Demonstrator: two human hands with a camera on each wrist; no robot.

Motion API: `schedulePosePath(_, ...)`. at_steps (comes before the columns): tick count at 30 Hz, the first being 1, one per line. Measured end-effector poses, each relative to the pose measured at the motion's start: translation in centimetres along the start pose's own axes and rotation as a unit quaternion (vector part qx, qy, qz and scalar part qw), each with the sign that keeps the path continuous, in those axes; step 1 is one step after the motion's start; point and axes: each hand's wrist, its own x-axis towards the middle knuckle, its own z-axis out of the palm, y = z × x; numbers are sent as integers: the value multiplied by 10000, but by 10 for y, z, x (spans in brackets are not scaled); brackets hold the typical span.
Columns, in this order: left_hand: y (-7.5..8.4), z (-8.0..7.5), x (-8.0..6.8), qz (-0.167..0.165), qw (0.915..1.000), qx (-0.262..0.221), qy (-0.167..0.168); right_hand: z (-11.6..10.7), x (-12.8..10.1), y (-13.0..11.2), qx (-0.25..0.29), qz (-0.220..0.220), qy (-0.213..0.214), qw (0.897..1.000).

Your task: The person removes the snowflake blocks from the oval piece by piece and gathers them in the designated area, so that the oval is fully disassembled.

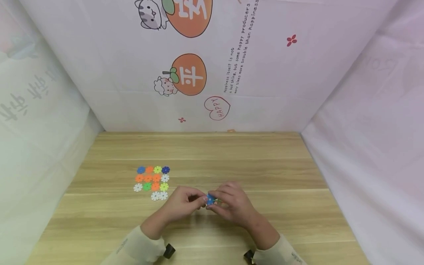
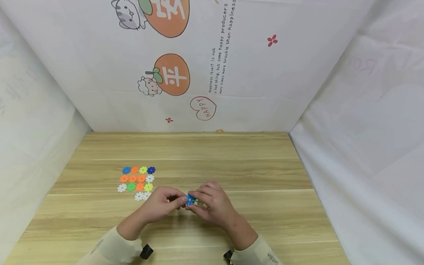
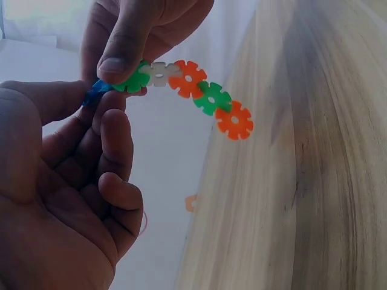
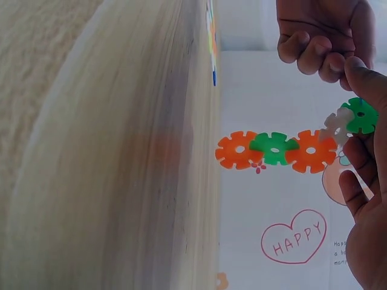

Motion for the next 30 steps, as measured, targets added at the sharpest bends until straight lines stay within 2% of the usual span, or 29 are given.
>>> schedulePosePath(8,2,-1,-1,-297,9991,216,226,1,0,1,-47,182,-161,9997)
schedulePosePath(13,2,-4,-3,-392,9982,177,417,-1,-1,2,-55,314,-169,9994)
schedulePosePath(30,4,-9,-7,-434,9976,-65,531,2,0,1,-160,-205,286,9993)
